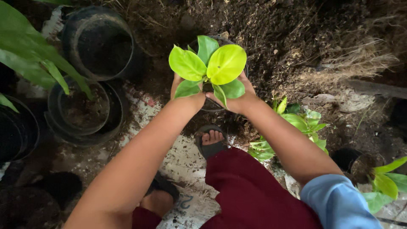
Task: The person scoops soil into a plastic pot, places a small leafy plant into the pot, and packs soil around the roots by hand. The person repeats this process with a second plant, filling and compacting the soil in each pot.
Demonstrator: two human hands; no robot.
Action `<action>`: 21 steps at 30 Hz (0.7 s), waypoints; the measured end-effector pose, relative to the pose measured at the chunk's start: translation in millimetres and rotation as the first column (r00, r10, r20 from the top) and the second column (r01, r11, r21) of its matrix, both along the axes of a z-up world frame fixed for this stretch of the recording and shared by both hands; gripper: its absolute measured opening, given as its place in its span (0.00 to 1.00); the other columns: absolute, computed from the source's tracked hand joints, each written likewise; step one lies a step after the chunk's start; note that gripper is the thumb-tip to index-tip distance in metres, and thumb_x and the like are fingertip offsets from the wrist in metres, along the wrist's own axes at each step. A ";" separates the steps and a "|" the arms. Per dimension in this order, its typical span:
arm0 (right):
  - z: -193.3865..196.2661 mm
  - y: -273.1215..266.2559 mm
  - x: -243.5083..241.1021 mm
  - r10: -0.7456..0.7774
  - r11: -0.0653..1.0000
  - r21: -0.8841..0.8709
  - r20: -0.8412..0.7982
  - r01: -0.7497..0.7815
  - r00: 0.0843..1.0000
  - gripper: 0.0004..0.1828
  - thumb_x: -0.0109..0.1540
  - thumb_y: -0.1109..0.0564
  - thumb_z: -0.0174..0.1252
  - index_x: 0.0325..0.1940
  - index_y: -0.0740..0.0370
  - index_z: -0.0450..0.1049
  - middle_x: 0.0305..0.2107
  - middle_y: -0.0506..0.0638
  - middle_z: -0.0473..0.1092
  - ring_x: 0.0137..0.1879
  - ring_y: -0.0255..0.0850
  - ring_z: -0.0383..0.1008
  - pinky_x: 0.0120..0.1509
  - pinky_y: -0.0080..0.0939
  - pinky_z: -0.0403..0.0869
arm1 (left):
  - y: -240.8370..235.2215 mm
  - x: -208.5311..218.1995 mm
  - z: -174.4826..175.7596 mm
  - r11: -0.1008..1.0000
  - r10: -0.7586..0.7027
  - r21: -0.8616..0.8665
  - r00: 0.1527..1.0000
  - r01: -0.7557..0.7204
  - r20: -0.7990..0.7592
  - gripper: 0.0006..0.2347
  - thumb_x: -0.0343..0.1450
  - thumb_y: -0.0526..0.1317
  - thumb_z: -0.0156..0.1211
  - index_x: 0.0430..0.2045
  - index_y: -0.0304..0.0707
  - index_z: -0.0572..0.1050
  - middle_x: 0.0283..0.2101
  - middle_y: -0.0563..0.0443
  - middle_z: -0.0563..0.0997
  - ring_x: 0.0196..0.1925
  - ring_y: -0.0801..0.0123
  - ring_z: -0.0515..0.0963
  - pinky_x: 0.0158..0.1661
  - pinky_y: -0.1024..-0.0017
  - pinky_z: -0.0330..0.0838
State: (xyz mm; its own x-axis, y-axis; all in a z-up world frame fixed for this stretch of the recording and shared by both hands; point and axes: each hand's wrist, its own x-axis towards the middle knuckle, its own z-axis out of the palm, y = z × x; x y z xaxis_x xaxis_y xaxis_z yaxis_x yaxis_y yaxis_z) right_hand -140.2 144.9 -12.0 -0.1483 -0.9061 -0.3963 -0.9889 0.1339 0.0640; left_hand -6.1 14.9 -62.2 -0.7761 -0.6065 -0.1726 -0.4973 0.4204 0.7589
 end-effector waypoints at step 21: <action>16.2 6.9 -15.2 0.017 0.999 -0.029 -0.099 -0.020 0.995 0.46 0.63 0.17 0.30 0.79 0.38 0.47 0.76 0.45 0.45 0.82 0.53 0.32 0.74 0.76 0.20 | 12.3 9.5 91.6 0.726 -0.303 -0.390 0.772 0.567 0.559 0.34 0.70 0.55 0.54 0.70 0.35 0.57 0.74 0.45 0.56 0.77 0.54 0.45 0.68 0.37 0.21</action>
State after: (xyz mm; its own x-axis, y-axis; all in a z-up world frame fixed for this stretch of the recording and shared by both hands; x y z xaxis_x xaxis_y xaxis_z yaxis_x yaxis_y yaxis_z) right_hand -155.5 151.8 4.2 -0.1685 -0.9201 -0.3536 -0.9803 0.1188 0.1579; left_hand 3.4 27.2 29.5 -0.8933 -0.3115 -0.3239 -0.3636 0.9246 0.1135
